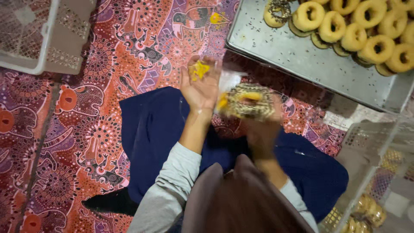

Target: The person sits on a patterned mat and repeatedly picks up donuts from a metal tray. They place each donut into a small clear plastic bag, seal it, and then place the packaged donut into a white plastic basket. The process is repeated for multiple donuts.

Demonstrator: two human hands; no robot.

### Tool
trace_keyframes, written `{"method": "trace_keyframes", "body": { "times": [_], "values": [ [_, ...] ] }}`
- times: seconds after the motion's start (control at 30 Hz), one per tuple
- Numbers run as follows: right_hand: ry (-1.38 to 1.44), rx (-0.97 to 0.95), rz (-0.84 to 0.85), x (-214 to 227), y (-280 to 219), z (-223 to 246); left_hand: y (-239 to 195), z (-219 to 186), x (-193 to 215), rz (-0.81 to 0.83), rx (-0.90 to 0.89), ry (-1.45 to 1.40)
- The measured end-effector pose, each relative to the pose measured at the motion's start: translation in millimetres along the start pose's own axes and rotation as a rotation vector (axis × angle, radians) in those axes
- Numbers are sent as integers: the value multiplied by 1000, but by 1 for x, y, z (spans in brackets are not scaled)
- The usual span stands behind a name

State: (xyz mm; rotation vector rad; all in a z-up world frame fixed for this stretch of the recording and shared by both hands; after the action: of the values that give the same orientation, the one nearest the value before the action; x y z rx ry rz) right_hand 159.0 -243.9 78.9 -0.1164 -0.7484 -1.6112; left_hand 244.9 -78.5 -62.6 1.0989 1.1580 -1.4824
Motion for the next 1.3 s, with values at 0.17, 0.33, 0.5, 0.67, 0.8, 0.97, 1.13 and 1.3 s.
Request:
{"method": "trace_keyframes", "body": {
  "times": [0.17, 0.33, 0.5, 0.67, 0.8, 0.97, 1.13, 1.3],
  "values": [
    [-14, 250, 40, -38, -14, -5, -22, 24, -39, 287, 20, 116],
    [43, 158, 34, -31, -13, -23, -78, 74, -36, -20, 124, 558],
    [362, -53, 148, -49, -23, -44, -143, 32, -96, 210, -842, 2213],
    [583, -257, 306, -70, -42, -29, -165, -9, -100, 275, -735, 2234],
    [63, 103, 477, -64, -43, 21, -187, -45, -85, -189, -548, 1895],
    [-271, 479, 842, -93, -50, 77, -185, -70, -46, -365, -207, 1430],
    [0, 729, 379, -76, -30, 109, -180, -71, -35, -338, -311, 1323],
    [99, 758, 396, -89, -21, 91, -185, -59, -51, -403, -396, 1825]
  ]
}}
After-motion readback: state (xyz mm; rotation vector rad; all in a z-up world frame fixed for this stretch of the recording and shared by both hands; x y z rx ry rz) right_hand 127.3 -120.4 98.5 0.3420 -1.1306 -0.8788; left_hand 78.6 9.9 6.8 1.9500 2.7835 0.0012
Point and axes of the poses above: each hand's wrist, its own y-axis towards the middle knuckle, its own x-axis out of the back of the hand, z = x × y, the point moved 7 cm from there along y, towards the middle knuckle, and after that the axes turned 15 degrees about x, right-handed, at the moved point
